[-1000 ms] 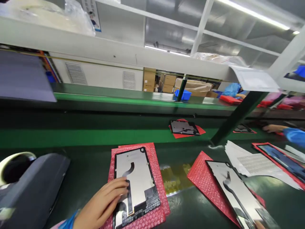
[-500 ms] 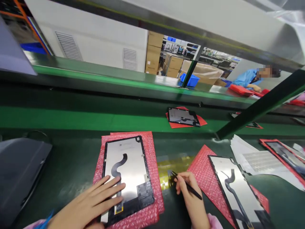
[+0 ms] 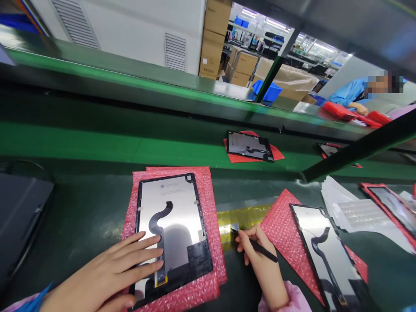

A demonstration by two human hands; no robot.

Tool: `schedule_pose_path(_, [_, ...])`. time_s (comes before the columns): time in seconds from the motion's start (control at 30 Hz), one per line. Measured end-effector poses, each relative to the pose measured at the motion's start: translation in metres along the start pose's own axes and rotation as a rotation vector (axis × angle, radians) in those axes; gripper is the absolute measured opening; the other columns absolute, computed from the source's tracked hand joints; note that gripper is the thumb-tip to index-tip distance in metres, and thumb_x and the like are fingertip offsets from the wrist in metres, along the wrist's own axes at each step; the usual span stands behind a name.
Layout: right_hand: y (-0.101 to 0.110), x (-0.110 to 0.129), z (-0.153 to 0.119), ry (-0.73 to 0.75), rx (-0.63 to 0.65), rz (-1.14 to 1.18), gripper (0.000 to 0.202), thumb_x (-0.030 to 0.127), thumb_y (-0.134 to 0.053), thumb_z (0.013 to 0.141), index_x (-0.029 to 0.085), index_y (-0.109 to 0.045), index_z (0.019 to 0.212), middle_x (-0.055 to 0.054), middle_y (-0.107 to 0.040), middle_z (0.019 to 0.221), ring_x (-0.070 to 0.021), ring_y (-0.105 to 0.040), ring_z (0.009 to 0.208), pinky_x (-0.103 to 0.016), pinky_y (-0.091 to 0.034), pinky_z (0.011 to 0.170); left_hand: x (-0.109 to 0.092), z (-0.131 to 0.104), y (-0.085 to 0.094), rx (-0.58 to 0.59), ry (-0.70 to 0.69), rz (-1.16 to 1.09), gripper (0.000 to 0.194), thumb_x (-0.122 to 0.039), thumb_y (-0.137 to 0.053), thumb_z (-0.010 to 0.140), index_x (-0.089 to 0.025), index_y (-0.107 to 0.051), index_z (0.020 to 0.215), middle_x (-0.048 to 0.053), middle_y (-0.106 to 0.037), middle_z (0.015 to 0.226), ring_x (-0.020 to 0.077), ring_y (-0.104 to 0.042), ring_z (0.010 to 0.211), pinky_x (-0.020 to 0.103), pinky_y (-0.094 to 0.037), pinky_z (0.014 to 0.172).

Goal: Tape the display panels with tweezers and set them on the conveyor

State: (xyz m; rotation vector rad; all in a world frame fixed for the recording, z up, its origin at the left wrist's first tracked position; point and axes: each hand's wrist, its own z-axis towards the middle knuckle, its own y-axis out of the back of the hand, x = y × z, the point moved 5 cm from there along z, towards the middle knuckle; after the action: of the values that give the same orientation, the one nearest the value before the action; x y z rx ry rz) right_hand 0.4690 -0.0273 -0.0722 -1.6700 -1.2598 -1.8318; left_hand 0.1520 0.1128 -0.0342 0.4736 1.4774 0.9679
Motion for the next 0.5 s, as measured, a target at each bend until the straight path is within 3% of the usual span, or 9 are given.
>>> schedule_pose_path(0.17, [0.000, 0.014, -0.002, 0.044, -0.069, -0.003, 0.044, 0.062, -0.071, 0.081, 0.023, -0.060, 0.066, -0.002, -0.070, 0.058, -0.0104, -0.050, 0.034, -0.024, -0.043, 0.037, -0.003, -0.002, -0.004, -0.126, 0.016, -0.026, 0.039, -0.051, -0.049, 0.102, -0.042, -0.059, 0.139, -0.004, -0.064, 0.141, 0.0243, -0.050, 0.139, 0.045, -0.026, 0.124])
schedule_pose_path(0.33, [-0.004, 0.025, -0.019, 0.105, -0.082, 0.106, 0.039, 0.055, -0.070, 0.087, 0.023, -0.060, 0.066, 0.000, -0.069, 0.059, -0.0086, -0.050, 0.035, -0.022, -0.047, 0.041, -0.003, 0.001, -0.004, -0.018, 0.031, -0.051, 0.040, -0.042, -0.055, 0.101, -0.039, -0.058, 0.140, -0.003, -0.062, 0.143, 0.0251, -0.046, 0.142, 0.047, -0.021, 0.125])
schedule_pose_path(0.4, [-0.014, 0.026, -0.033, 0.107, -0.063, 0.180, 0.037, 0.051, -0.071, 0.089, 0.024, -0.059, 0.067, 0.001, -0.069, 0.060, -0.0089, -0.052, 0.035, -0.021, -0.044, 0.037, -0.005, 0.002, -0.003, 0.037, -0.001, -0.051, 0.042, -0.038, -0.059, 0.100, -0.036, -0.056, 0.142, -0.003, -0.060, 0.145, 0.0246, -0.043, 0.144, 0.045, -0.020, 0.125])
schedule_pose_path(0.5, [-0.042, 0.033, -0.059, 0.067, -0.017, 0.312, 0.034, 0.050, -0.071, 0.089, 0.025, -0.059, 0.069, 0.002, -0.067, 0.058, -0.0098, -0.053, 0.034, -0.020, -0.039, 0.031, -0.008, 0.004, 0.001, 0.016, -0.064, -0.052, 0.043, -0.034, -0.059, 0.100, -0.033, -0.055, 0.143, -0.002, -0.061, 0.145, 0.0235, -0.042, 0.145, 0.043, -0.019, 0.126])
